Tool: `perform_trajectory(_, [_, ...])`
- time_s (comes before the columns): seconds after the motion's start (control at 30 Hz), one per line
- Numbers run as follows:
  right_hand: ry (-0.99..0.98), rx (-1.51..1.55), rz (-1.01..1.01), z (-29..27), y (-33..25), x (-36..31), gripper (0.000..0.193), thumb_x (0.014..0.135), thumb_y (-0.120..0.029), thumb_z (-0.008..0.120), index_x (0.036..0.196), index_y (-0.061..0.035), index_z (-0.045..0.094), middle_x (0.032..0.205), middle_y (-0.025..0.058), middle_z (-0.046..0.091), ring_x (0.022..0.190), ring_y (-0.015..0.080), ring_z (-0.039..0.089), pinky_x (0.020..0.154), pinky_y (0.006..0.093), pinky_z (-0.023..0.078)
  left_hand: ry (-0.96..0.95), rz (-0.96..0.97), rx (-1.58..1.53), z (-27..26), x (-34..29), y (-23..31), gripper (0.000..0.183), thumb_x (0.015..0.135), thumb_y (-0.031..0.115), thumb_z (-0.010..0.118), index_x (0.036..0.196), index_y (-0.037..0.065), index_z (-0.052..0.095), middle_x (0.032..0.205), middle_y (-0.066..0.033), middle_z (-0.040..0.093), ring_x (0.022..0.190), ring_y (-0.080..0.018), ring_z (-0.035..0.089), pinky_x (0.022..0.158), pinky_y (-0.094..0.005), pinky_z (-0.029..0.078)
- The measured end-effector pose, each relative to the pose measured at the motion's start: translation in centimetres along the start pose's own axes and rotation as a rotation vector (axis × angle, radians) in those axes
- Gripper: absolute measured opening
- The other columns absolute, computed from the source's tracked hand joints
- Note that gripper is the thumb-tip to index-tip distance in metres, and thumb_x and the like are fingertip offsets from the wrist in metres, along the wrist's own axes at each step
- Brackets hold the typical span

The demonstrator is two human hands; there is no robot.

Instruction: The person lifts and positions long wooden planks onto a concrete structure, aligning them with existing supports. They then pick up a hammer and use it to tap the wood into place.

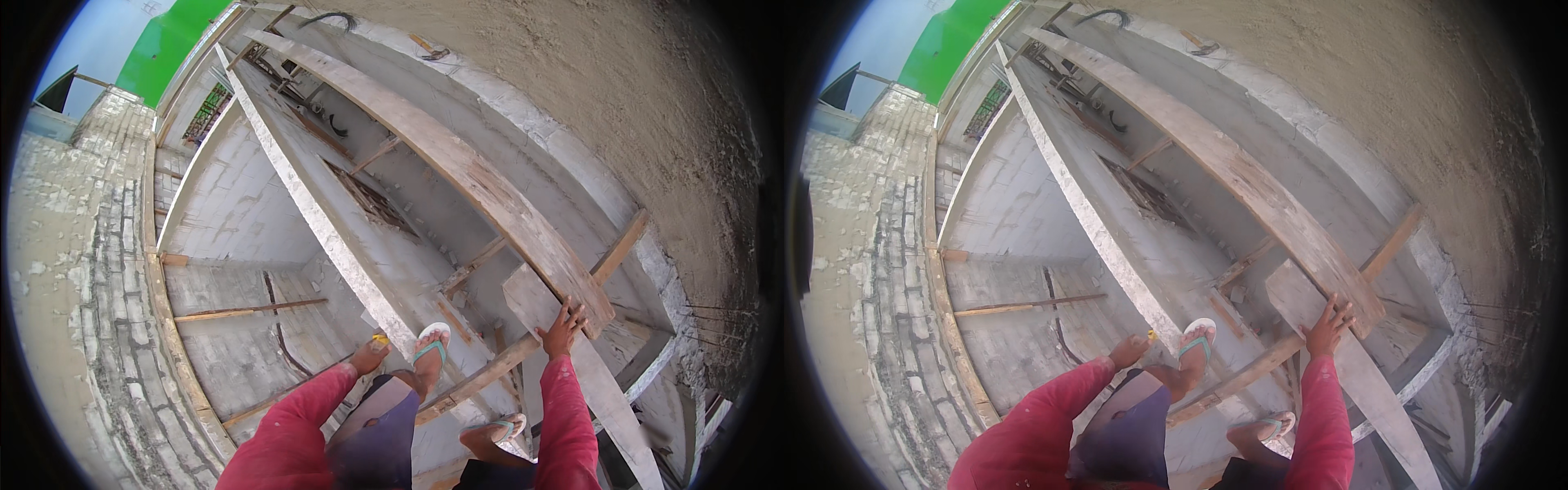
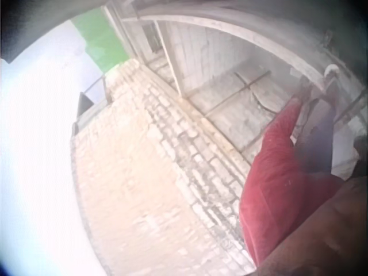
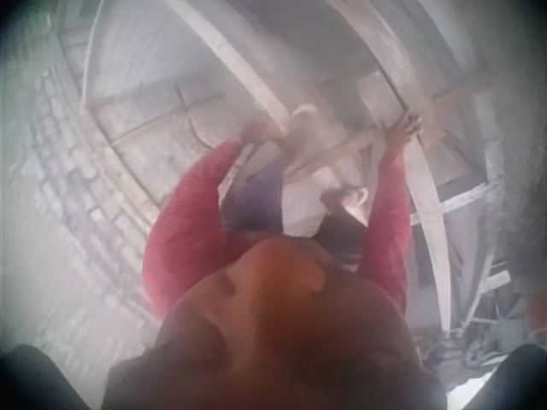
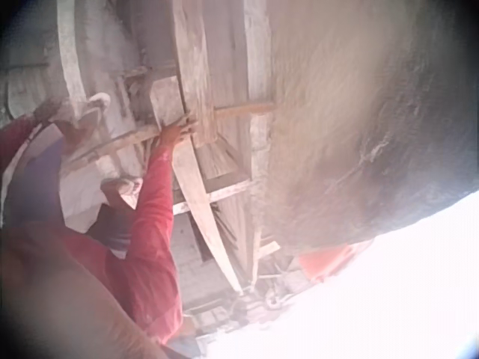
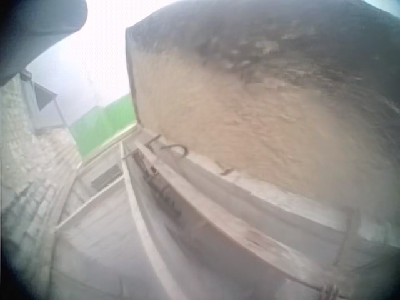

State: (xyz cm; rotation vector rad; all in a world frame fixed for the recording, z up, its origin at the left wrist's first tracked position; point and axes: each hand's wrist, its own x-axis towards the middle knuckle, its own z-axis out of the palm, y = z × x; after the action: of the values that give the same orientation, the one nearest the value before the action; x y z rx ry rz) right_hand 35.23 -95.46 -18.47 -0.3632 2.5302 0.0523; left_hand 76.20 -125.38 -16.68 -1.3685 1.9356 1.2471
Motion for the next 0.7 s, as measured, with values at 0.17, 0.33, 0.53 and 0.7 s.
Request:
perform_trajectory(0.17, [-0.099,-0.357,-0.005,1.2,-0.9,2.2,0.136,0.067,-0.057,0.082,0.154,0.0036,-0.004,0.163,0.0159,-0.001,0.147,0.0501,0.003,0.113,0.0678,0.017,-0.090,-0.322,0.077,-2.2,-13.3,-8.5,0.071,0.090,0.063,0.056,0.118,-0.001,0.063,0.106,-0.0228,0.069,0.105,-0.0323,0.066,0.093,-0.0386,0.049])
perform_trajectory(0.33, [-0.104,-0.331,0.025,1.2,-1.0,2.6,0.135,0.069,-0.052,0.084,0.154,0.0034,-0.006,0.163,0.0163,-0.002,0.148,0.0482,0.002,0.114,0.0669,0.015,-0.192,-0.453,-0.131,-6.2,-20.3,-6.2,0.055,0.094,0.048,0.061,0.119,-0.001,0.059,0.102,-0.0160,0.070,0.089,-0.0221,0.070,0.077,-0.0336,0.054])
perform_trajectory(0.53, [-0.115,-0.231,0.018,0.9,-1.3,2.9,0.136,0.069,-0.046,0.086,0.153,0.0033,-0.010,0.163,0.0173,-0.003,0.148,0.0479,-0.001,0.116,0.0663,0.009,-0.091,-0.472,-0.346,-11.0,-20.1,-1.9,0.044,0.098,0.040,0.060,0.117,0.000,0.060,0.103,-0.0136,0.068,0.088,-0.0204,0.069,0.074,-0.0326,0.054])
perform_trajectory(0.7, [-0.129,-0.228,0.004,1.0,-1.2,2.4,0.135,0.070,-0.047,0.084,0.152,0.0059,-0.009,0.162,0.0195,-0.002,0.146,0.0515,-0.003,0.114,0.0688,0.009,-0.036,-0.546,-0.418,-13.1,-20.9,0.0,0.043,0.099,0.040,0.058,0.119,0.002,0.058,0.103,-0.0138,0.068,0.086,-0.0201,0.069,0.074,-0.0313,0.051])
